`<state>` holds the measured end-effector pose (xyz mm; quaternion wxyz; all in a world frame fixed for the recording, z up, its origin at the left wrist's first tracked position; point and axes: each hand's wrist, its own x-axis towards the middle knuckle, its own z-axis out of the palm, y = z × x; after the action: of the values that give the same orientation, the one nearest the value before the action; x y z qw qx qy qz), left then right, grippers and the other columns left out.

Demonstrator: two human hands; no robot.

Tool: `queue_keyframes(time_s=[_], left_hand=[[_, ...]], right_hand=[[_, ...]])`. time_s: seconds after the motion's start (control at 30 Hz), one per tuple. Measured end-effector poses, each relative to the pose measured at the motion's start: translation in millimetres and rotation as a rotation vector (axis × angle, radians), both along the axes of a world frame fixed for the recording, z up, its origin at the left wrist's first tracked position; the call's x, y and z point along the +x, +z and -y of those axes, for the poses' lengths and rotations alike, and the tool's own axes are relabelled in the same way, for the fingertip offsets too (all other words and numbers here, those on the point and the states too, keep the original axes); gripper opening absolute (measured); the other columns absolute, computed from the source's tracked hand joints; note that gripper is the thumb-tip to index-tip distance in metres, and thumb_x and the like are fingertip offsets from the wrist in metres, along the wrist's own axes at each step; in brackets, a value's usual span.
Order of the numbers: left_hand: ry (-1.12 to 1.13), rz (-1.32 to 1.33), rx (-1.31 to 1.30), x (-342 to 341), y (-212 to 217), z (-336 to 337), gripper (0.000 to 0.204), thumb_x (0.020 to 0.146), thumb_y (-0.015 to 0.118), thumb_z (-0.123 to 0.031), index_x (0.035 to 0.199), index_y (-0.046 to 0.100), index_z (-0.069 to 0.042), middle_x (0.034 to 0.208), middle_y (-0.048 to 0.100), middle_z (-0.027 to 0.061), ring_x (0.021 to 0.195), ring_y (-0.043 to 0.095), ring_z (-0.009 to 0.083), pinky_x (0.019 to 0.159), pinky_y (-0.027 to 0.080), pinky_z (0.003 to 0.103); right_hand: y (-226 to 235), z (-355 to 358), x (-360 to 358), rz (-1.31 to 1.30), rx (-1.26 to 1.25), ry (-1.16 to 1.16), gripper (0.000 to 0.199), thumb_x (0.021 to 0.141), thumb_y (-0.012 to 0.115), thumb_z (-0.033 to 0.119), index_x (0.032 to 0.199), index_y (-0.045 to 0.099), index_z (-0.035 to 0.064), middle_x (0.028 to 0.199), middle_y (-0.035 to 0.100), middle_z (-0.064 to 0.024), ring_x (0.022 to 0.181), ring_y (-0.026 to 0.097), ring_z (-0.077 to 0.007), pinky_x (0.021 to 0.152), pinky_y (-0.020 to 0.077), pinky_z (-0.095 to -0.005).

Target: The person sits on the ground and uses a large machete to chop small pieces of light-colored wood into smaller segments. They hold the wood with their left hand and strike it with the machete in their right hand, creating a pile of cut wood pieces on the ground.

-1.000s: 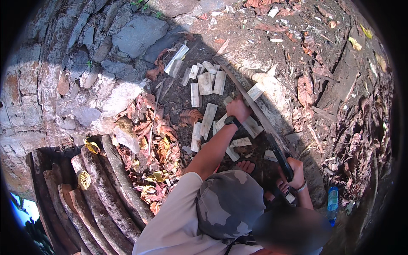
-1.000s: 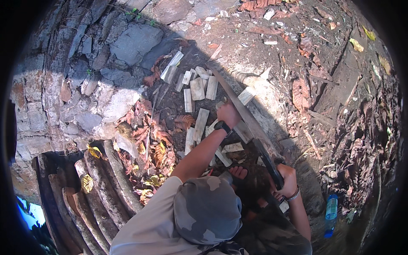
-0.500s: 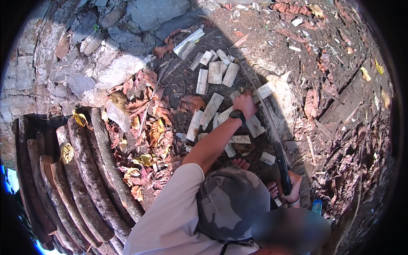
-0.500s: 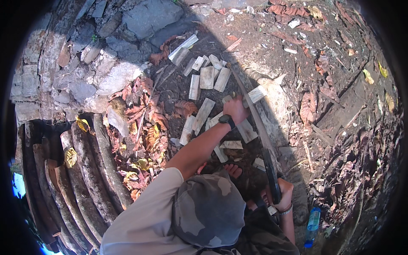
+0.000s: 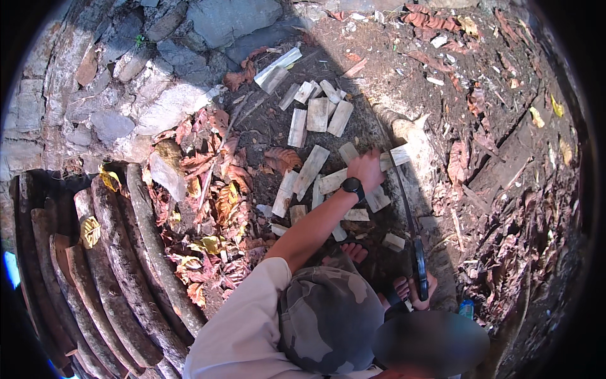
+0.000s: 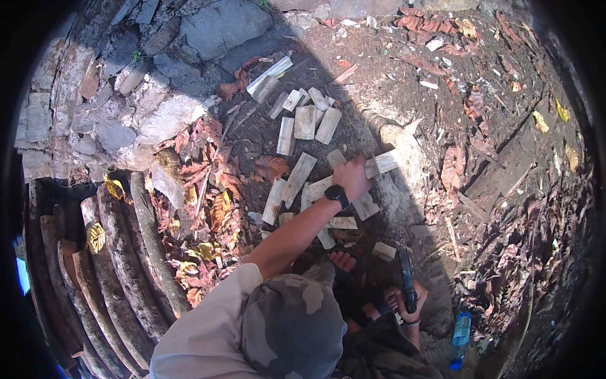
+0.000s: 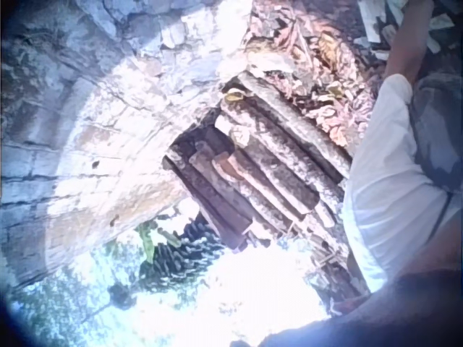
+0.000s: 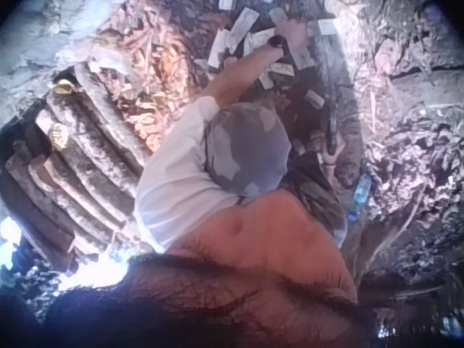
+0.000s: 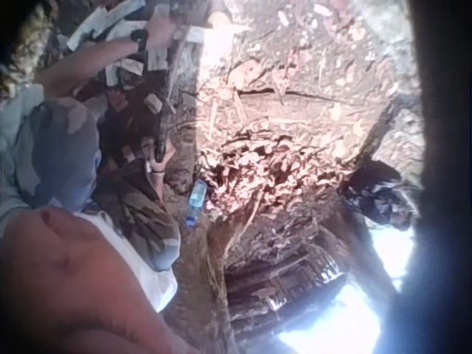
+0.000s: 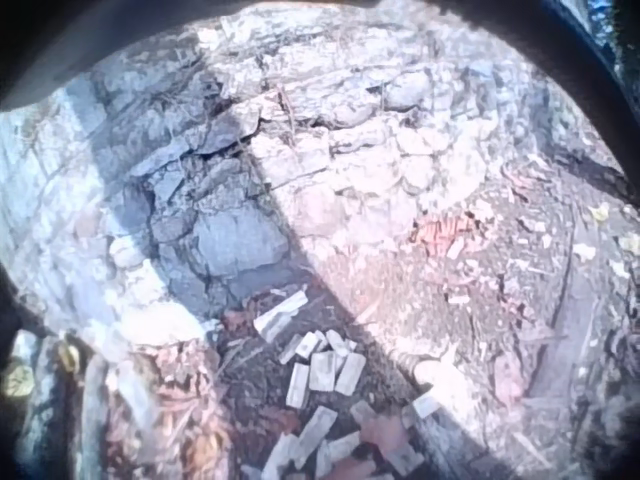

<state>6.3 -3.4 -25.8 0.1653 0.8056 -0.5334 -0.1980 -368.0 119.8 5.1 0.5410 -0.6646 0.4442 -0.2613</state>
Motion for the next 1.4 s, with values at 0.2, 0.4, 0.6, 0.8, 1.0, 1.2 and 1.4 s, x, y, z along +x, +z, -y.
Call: queue_keyframes(time_s=[0.2,0.4,0.6,0.8,1.0,1.2,1.4], left_hand=[[-0.014,-0.020,-0.028,3,6,-4,0.045,0.073,0.080,-0.026,0.102,0.057,-0.002,0.094,0.071,0.0194,0.084,0.070,0.0376,0.073,0.057,0.047],[0.074,-0.041,-0.052,14,1,-1,0.044,0.073,0.081,-0.028,0.099,0.057,-0.004,0.094,0.071,0.0175,0.084,0.070,0.0367,0.071,0.056,0.047],[0.124,-0.066,-0.113,15,15,-7,0.046,0.071,0.082,-0.031,0.099,0.057,-0.005,0.090,0.071,0.0170,0.083,0.069,0.0376,0.070,0.055,0.048],[0.189,-0.071,-0.121,23,45,-12,0.048,0.070,0.081,-0.033,0.102,0.061,-0.003,0.090,0.070,0.0201,0.083,0.069,0.0387,0.072,0.055,0.048],[-0.070,-0.140,0.047,-4,47,-24,0.053,0.071,0.080,-0.036,0.109,0.063,-0.002,0.096,0.070,0.0198,0.089,0.068,0.0377,0.077,0.055,0.047],[-0.307,-0.215,0.064,-21,44,-35,0.063,0.071,0.081,-0.038,0.118,0.059,-0.001,0.110,0.066,0.0194,0.102,0.064,0.0369,0.086,0.052,0.046],[-0.122,-0.032,-0.251,-21,32,-5,0.054,0.074,0.080,-0.028,0.116,0.057,-0.003,0.107,0.063,0.0171,0.102,0.061,0.0381,0.087,0.051,0.046]], right_hand=[[-16,-1,-12,0.519,0.353,-0.348,0.023,0.088,0.064,0.017,0.073,0.053,0.0037,0.073,0.056,-0.0061,0.064,0.051,-0.0150,0.060,0.0400,-0.0308],[15,19,-16,0.275,0.246,-0.033,0.032,0.093,0.059,0.028,0.076,0.055,0.0012,0.067,0.054,-0.0083,0.058,0.049,-0.0175,0.057,0.0383,-0.0310],[8,-4,-14,0.223,0.217,-0.154,0.031,0.091,0.062,0.026,0.074,0.055,0.0008,0.066,0.054,-0.0082,0.058,0.050,-0.0168,0.054,0.0376,-0.0305],[15,-12,-23,0.211,0.129,-0.208,0.031,0.091,0.063,0.026,0.075,0.055,0.0008,0.066,0.054,-0.0079,0.058,0.049,-0.0164,0.054,0.0371,-0.0301],[27,-13,-31,0.191,0.020,-0.271,0.030,0.090,0.063,0.026,0.076,0.055,0.0007,0.066,0.053,-0.0076,0.058,0.049,-0.0161,0.054,0.0366,-0.0298],[32,-17,-39,0.193,-0.052,-0.306,0.030,0.090,0.064,0.026,0.077,0.055,0.0007,0.066,0.053,-0.0073,0.059,0.049,-0.0157,0.054,0.0362,-0.0295],[27,-23,-35,0.277,-0.046,-0.458,0.033,0.084,0.070,0.031,0.078,0.058,0.0006,0.063,0.053,-0.0047,0.055,0.049,-0.0132,0.051,0.0359,-0.0278]])
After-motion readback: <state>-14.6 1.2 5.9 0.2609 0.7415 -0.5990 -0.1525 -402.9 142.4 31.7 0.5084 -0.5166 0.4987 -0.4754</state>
